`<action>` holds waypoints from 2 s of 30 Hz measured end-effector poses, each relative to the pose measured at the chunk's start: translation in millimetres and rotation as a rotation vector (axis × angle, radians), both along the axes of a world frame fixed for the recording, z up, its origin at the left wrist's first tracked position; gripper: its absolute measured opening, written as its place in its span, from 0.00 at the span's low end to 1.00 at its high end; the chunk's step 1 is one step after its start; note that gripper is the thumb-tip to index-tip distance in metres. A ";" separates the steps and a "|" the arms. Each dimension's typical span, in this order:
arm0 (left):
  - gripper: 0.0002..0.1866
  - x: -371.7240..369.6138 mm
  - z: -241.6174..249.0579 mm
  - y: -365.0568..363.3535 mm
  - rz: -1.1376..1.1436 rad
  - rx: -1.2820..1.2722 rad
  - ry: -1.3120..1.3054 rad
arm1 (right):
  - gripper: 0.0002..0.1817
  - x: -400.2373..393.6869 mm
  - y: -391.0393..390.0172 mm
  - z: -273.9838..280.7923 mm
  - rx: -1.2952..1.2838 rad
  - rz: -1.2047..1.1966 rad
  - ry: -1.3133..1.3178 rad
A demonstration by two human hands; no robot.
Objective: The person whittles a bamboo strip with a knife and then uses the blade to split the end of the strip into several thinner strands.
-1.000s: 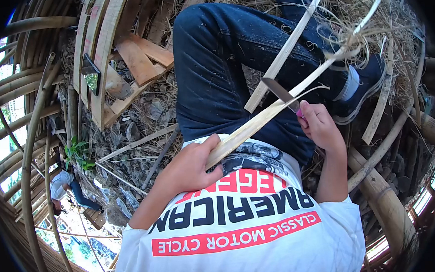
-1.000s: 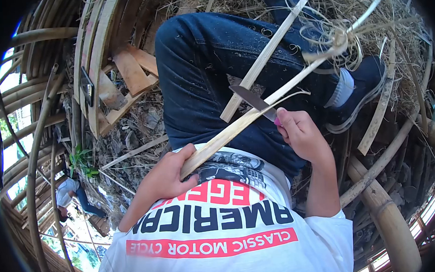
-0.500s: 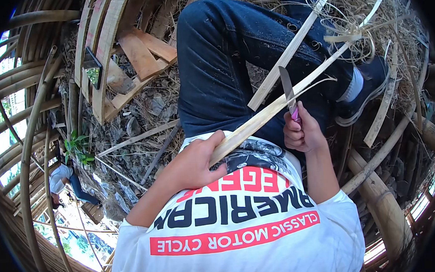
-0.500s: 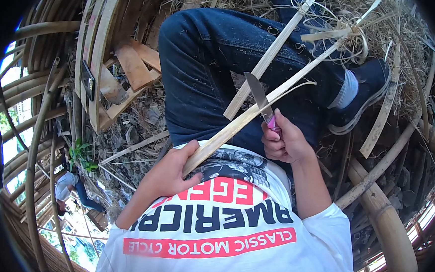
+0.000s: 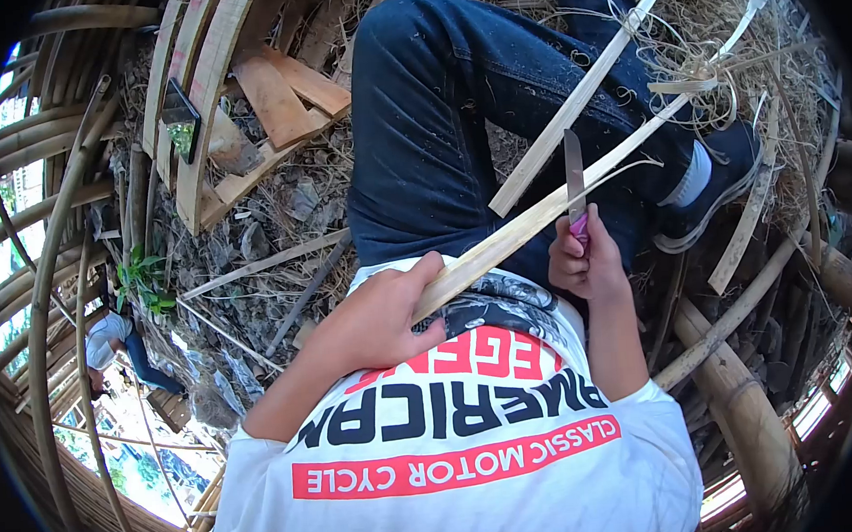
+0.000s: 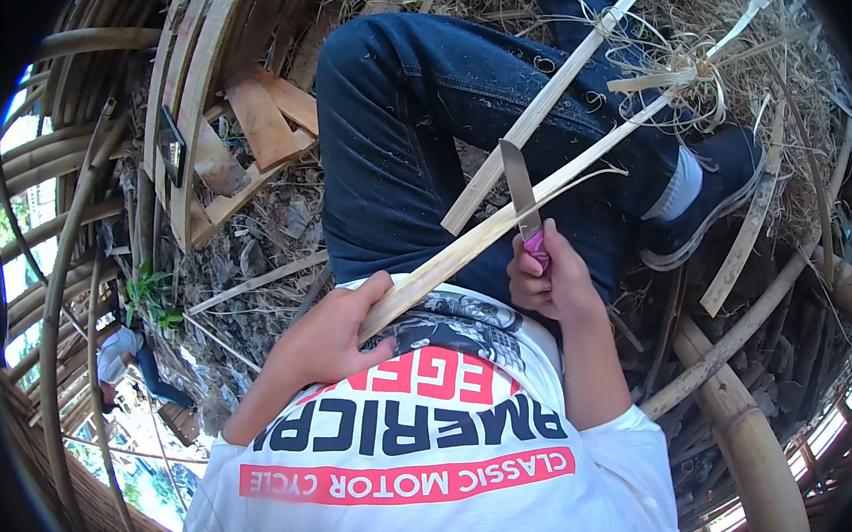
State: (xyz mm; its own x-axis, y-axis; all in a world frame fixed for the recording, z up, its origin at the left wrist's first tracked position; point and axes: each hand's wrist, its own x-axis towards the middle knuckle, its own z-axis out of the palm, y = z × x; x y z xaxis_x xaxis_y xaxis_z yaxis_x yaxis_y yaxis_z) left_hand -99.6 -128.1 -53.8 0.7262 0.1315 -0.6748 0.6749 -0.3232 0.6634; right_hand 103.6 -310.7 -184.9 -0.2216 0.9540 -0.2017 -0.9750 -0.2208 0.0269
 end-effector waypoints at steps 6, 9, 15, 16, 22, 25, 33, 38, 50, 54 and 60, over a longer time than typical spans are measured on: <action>0.22 -3.9 -5.5 -1.7 -0.026 0.043 -0.035 | 0.32 15.6 -4.9 42.7 -0.337 -0.026 -1.083; 0.22 -2.0 -2.4 -3.3 -0.027 0.057 -0.037 | 0.25 21.1 -1.7 56.8 -0.337 -0.139 -1.787; 0.20 0.3 4.3 -6.0 0.024 0.074 -0.003 | 0.23 14.3 -2.3 45.7 -0.358 -0.166 -1.916; 0.21 0.9 4.2 -5.3 0.020 0.069 0.014 | 0.23 13.8 -1.2 45.7 -0.356 -0.167 -1.919; 0.23 3.8 5.0 -4.4 0.016 0.038 0.060 | 0.24 8.6 -1.7 46.0 -0.365 -0.277 -1.999; 0.23 3.0 4.6 -5.2 0.019 0.034 0.058 | 0.24 3.9 -2.0 48.3 -0.396 -0.346 -2.047; 0.22 3.2 2.6 -4.9 0.040 0.025 0.070 | 0.24 6.5 -0.7 43.0 -0.365 -0.336 -2.069; 0.21 4.1 1.1 -1.7 0.037 0.018 0.052 | 0.28 12.8 3.9 61.8 -0.511 0.020 -1.011; 0.24 1.9 -1.2 1.5 -0.044 -0.006 0.034 | 0.33 11.5 -7.2 12.0 -0.043 0.177 -0.264; 0.25 5.1 2.4 3.5 -0.050 -0.036 0.122 | 0.34 -7.9 -3.8 -9.8 0.201 0.081 0.040; 0.27 3.8 1.0 2.3 -0.064 -0.051 0.115 | 0.33 -22.7 -2.5 -15.4 0.274 0.001 0.198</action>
